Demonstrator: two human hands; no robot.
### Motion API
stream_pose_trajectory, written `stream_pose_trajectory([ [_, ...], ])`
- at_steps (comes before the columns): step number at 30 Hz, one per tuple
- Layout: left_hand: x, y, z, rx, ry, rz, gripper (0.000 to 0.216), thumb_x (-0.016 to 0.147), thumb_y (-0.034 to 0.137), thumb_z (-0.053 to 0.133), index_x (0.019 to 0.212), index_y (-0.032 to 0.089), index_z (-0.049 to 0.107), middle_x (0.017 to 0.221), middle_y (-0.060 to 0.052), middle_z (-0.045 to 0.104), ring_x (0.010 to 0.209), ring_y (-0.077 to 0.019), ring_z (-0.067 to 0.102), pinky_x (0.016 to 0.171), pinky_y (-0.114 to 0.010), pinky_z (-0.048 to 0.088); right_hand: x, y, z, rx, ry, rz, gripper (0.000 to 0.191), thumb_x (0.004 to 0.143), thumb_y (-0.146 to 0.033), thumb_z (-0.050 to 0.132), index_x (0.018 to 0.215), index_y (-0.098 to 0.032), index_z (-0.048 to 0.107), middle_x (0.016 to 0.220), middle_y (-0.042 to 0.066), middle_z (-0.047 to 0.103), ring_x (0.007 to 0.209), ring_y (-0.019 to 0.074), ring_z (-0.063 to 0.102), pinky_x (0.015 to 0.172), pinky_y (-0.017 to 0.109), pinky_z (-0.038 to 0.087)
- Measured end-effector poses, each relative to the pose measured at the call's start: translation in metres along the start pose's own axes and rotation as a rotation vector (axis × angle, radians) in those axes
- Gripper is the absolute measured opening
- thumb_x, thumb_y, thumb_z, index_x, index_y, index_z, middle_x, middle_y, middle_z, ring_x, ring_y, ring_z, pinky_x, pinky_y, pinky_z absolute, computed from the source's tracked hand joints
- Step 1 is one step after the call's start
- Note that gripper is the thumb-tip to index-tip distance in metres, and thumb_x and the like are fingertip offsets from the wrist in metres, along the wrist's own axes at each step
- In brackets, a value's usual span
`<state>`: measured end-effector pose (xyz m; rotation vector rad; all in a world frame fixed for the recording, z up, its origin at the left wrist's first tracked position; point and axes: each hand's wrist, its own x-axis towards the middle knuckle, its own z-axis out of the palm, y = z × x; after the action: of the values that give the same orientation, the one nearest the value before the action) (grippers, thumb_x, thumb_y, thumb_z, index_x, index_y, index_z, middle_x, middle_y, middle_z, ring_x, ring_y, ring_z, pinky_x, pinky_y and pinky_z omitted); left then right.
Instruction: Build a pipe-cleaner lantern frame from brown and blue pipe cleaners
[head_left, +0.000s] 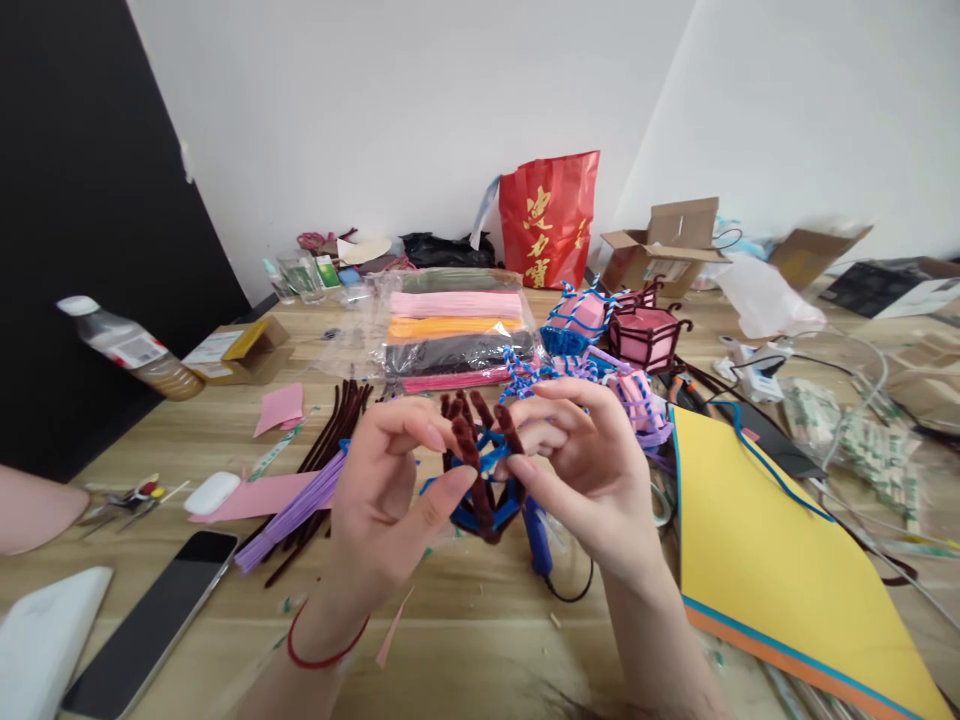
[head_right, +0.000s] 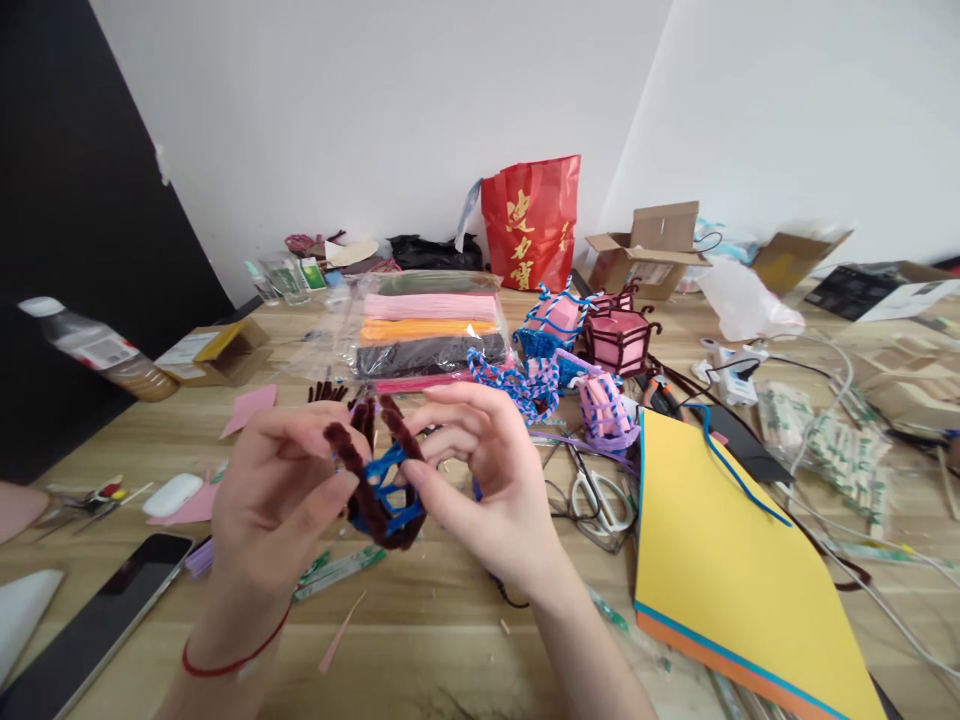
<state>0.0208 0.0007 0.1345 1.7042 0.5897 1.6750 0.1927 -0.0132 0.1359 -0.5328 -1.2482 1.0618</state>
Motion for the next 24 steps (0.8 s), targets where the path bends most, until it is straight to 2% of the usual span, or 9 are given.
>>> stream_pose_trajectory([
  [3, -0.002, 0.000, -0.002, 0.276, 0.072, 0.122, 0.025, 0.086, 0.019, 0.078, 0.106, 0.028, 0.066, 0.099, -0.003, 0.069, 0.097, -0.0226, 0.064, 0.093, -0.042, 0.051, 0.004, 0.007, -0.001, 0.005, 0.087, 0.014, 0.034, 0.088, -0.013, 0.077, 0.113, -0.032, 0.066, 0.101, -0.001, 0.075, 0.082, 0.0121, 0.071, 0.079, 0.026, 0.061],
  [6, -0.001, 0.002, -0.004, 0.463, 0.131, 0.209, 0.026, 0.084, 0.021, 0.079, 0.106, 0.030, 0.068, 0.091, -0.001, 0.072, 0.099, -0.0260, 0.063, 0.100, -0.049, 0.046, 0.010, 0.015, -0.004, 0.035, 0.151, 0.026, 0.030, 0.086, -0.020, 0.080, 0.109, -0.031, 0.066, 0.097, -0.001, 0.074, 0.082, 0.0133, 0.070, 0.078, 0.027, 0.061],
  [9, 0.000, 0.004, -0.005, 0.425, 0.230, 0.230, 0.022, 0.084, 0.017, 0.078, 0.100, 0.030, 0.069, 0.082, 0.002, 0.066, 0.086, -0.0218, 0.063, 0.094, -0.046, 0.051, 0.014, 0.019, -0.008, 0.118, 0.151, 0.086, 0.031, 0.082, -0.025, 0.084, 0.107, -0.031, 0.067, 0.097, -0.002, 0.073, 0.086, 0.0135, 0.069, 0.082, 0.027, 0.059],
  [12, 0.001, 0.007, -0.007, 0.348, 0.290, 0.181, 0.022, 0.085, 0.014, 0.078, 0.099, 0.030, 0.071, 0.084, 0.002, 0.065, 0.080, -0.0182, 0.062, 0.083, -0.040, 0.054, 0.016, 0.018, -0.010, 0.222, 0.110, 0.165, 0.035, 0.077, -0.031, 0.089, 0.104, -0.033, 0.068, 0.094, -0.002, 0.071, 0.080, 0.0141, 0.068, 0.079, 0.029, 0.060],
  [18, -0.001, 0.013, -0.019, 0.301, 0.221, 0.166, 0.018, 0.088, 0.012, 0.078, 0.097, 0.027, 0.076, 0.082, 0.003, 0.074, 0.073, -0.0135, 0.066, 0.065, -0.030, 0.054, 0.018, 0.014, -0.008, 0.364, 0.099, 0.262, 0.043, 0.064, -0.037, 0.097, 0.099, -0.033, 0.073, 0.093, -0.002, 0.072, 0.071, 0.0130, 0.066, 0.068, 0.026, 0.059],
  [20, -0.003, 0.017, -0.019, 0.336, 0.223, 0.149, 0.025, 0.088, 0.006, 0.075, 0.101, 0.027, 0.077, 0.087, 0.003, 0.077, 0.078, -0.0136, 0.069, 0.065, -0.028, 0.055, 0.017, 0.014, -0.008, 0.353, 0.112, 0.273, 0.044, 0.063, -0.038, 0.097, 0.099, -0.033, 0.072, 0.094, -0.002, 0.072, 0.071, 0.0136, 0.067, 0.068, 0.027, 0.060],
  [24, -0.005, 0.023, -0.016, 0.363, 0.153, 0.164, 0.032, 0.089, 0.003, 0.072, 0.103, 0.030, 0.079, 0.091, 0.003, 0.079, 0.088, -0.0180, 0.070, 0.071, -0.035, 0.060, 0.016, 0.014, -0.009, 0.310, 0.133, 0.286, 0.043, 0.065, -0.039, 0.095, 0.100, -0.032, 0.071, 0.098, -0.001, 0.074, 0.074, 0.0151, 0.068, 0.071, 0.029, 0.061],
])
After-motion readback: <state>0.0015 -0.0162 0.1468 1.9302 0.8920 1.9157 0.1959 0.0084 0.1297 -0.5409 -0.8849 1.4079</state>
